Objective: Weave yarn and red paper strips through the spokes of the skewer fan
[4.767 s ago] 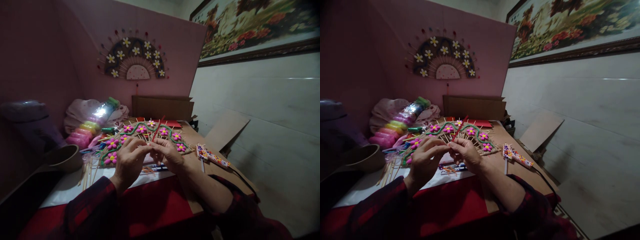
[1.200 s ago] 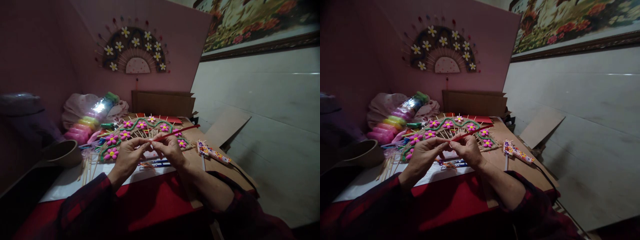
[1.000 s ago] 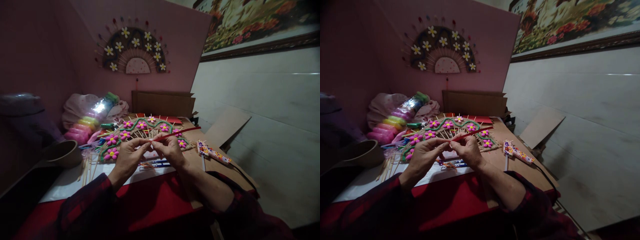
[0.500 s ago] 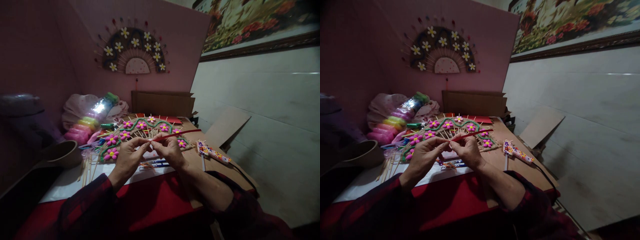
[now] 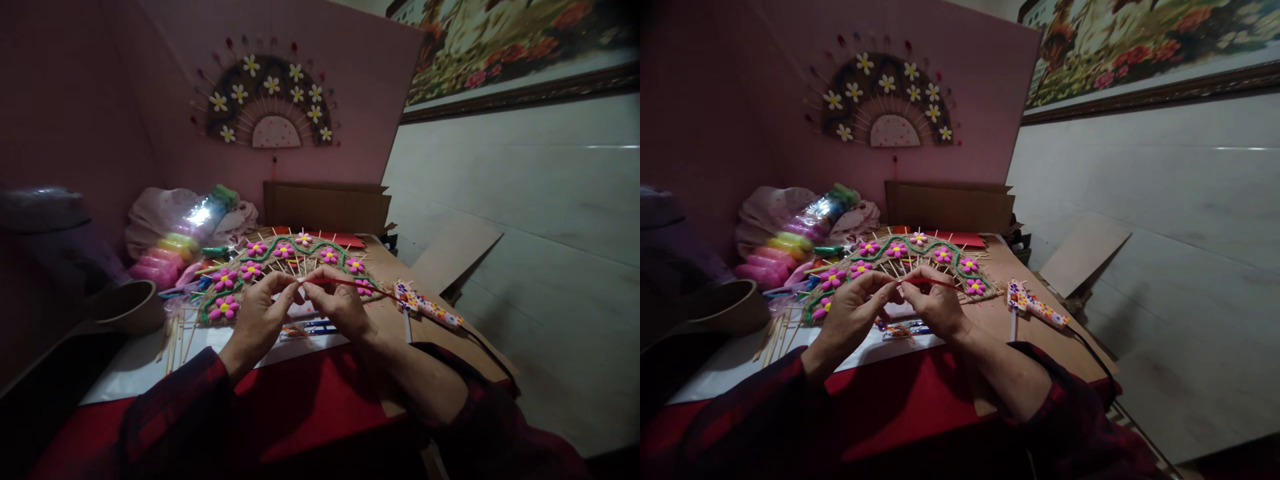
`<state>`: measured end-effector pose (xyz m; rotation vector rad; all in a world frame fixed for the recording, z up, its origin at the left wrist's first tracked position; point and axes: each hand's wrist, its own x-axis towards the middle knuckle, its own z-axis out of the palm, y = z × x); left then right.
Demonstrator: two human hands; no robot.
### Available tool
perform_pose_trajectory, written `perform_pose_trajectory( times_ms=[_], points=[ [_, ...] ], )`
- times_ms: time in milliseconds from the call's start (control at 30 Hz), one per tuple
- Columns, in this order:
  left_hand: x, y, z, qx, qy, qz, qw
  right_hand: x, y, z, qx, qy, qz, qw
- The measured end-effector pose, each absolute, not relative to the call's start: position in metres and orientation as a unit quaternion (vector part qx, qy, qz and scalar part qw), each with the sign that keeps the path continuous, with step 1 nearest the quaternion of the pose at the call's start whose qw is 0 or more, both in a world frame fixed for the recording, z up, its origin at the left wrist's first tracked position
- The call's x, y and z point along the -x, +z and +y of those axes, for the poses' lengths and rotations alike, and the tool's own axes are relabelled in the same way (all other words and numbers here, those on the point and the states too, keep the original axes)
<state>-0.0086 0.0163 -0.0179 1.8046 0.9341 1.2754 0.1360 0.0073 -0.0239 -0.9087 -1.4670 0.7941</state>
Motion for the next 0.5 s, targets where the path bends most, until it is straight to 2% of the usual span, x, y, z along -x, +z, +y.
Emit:
perform_pose_trajectory(
  times_ms=[500],
  points=[
    [0.0097, -0.0170, 0.0143, -0.708, 0.517, 0.343, 0.338, -0.1375, -0.0190, 0.0102, 0.353, 0.518, -0.536, 0.566]
  ],
)
